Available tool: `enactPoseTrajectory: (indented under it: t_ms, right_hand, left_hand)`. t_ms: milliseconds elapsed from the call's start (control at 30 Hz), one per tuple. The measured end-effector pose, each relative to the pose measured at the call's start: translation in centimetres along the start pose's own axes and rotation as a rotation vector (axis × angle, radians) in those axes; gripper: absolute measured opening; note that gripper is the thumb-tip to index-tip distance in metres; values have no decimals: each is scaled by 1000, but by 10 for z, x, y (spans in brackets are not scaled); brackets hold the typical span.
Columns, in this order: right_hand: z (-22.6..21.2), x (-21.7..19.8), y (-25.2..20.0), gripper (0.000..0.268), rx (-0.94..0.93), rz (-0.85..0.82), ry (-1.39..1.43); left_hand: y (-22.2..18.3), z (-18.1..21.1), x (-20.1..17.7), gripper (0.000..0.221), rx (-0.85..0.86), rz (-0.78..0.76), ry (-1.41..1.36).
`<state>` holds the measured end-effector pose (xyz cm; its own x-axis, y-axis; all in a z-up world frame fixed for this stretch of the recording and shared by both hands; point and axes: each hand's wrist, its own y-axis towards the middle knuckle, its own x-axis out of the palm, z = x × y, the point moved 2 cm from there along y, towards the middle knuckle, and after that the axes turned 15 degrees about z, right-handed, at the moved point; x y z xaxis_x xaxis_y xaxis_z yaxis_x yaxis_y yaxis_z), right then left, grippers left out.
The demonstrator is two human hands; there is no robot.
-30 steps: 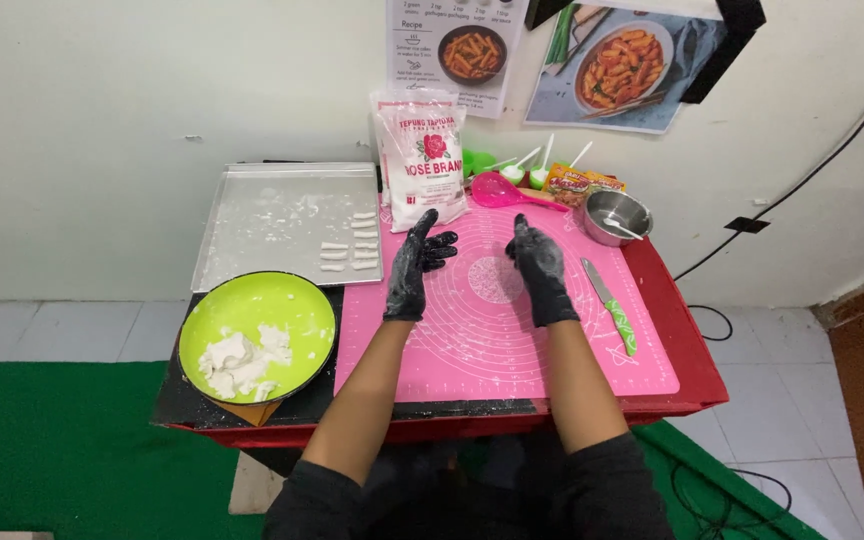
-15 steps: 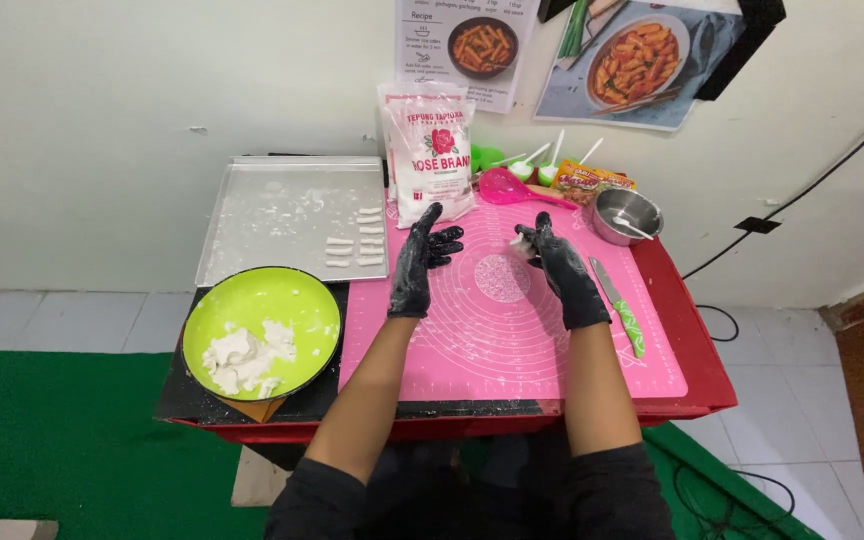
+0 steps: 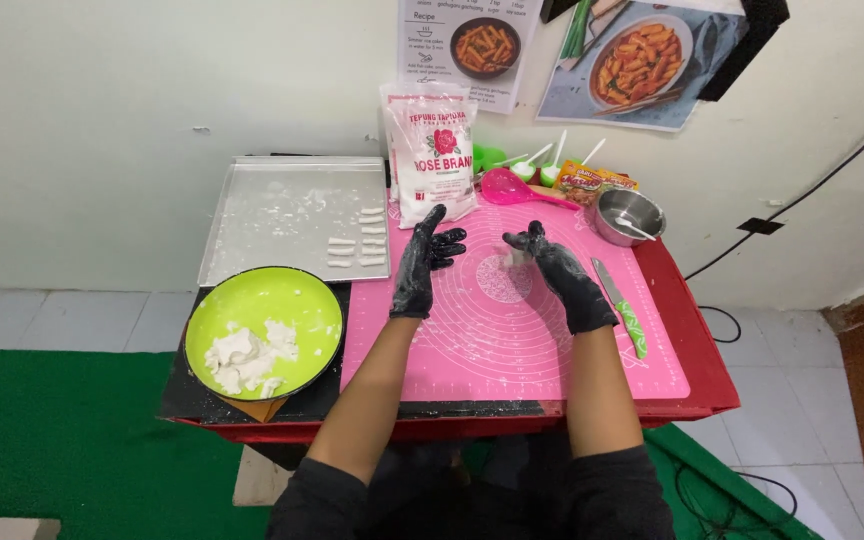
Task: Rolling dough into thin cylinders and cutting them into small, uniform rice cake pieces using a knife on a silicone mat.
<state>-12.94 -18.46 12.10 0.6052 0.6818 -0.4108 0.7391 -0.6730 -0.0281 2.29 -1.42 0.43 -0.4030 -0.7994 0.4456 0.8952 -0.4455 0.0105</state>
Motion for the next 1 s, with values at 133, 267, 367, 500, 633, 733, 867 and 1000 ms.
enactPoseTrajectory:
  t_ms: [133,267,367,500,633,733,867,1000]
  right_hand:
    - [6,-7,2,57,-376,91,-313]
    - [58,-2,39,54,-628,162,-509]
    - [82,2,60,56,-716,165,-710]
    - [67,-1,55,52,-202,37,-469]
    - [54,-5,27,51,-247,-97,-361]
    - [67,0,40,57,-300,-137,-428]
    - [101,8,75,64,-322,-78,-620]
    - [95,13,72,55,-313,-74,-638]
  left_hand:
    - [-1,0,1,67,24,10,3]
    - [-5,3,2,69,12,5,-9]
    - [-1,0,0,70,8,-2,-14]
    - [-1,1,0,69,3,-7,-11]
    - [1,-2,-2,69,-5,-12,-21]
    - [1,-1,-2,68,-9,-9,-20]
    - [5,-4,-3,67,-23,-13,-22]
    - [6,-6,-3,67,-19,-10,-18]
